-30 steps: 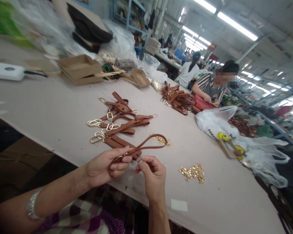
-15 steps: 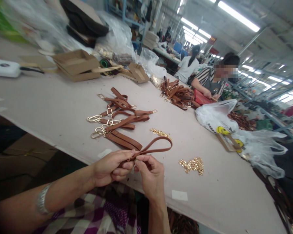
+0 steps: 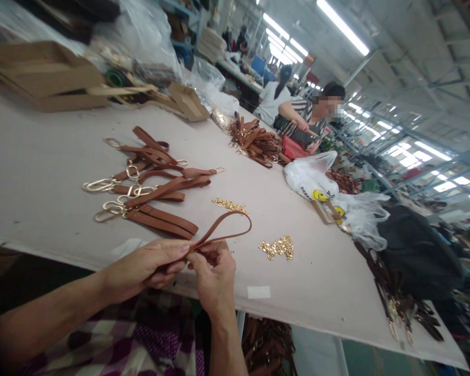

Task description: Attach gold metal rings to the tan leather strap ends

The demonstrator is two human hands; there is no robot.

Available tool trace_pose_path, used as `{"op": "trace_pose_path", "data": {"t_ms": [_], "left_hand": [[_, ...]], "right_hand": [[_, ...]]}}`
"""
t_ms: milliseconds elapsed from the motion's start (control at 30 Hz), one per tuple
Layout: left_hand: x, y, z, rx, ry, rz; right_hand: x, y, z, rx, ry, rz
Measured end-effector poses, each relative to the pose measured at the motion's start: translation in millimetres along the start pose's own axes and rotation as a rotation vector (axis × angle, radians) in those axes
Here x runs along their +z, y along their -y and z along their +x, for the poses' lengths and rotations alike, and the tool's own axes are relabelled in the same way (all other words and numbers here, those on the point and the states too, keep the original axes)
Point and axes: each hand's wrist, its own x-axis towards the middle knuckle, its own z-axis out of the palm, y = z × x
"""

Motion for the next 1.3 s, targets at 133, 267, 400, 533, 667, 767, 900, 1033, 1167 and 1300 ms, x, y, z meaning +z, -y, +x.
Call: {"op": "trace_pose_path", "data": {"t_ms": [133,267,400,533,667,767,900,1033,1167,1300], "left_hand": [[7.2,8,9,0.05,-0.069,0.001],[5.3,12,12,0.026,-0.108,0.07],[2.4,13,14,-0.025,-0.143,0.089],[4.5,12,16,-0.06,-0.166,0.09],[6.8,11,20,-0.028,-0.225,0.108],[6.6,11,23,0.013,-0.255,0.188],[5.6,13,22,0.087,-0.261,0.329],[6.3,13,17,0.213,-0.267,0.542],[6.4,15,16,0.371,-0.417,0.707],[5.7,17,20,0.431,-0.513,0.765]], "right_hand": [[-36,-9,6,-0.035,-0.035,-0.236],[-103,-29,18,-0.121,-0.213,-0.727],[-150,-46,33,-0.214,-0.12,-1.17],[-158,-48,46,-0.38,0.076,-1.498],[-156,-44,53,-0.412,0.142,-1.611],[-156,-42,55,-0.428,0.172,-1.664],[-153,-44,56,-0.443,0.18,-1.69],[-153,-46,61,-0.383,0.152,-1.554],[-153,-37,59,-0.221,-0.004,-1.225],[-121,-19,29,-0.135,-0.253,-0.567]]}}
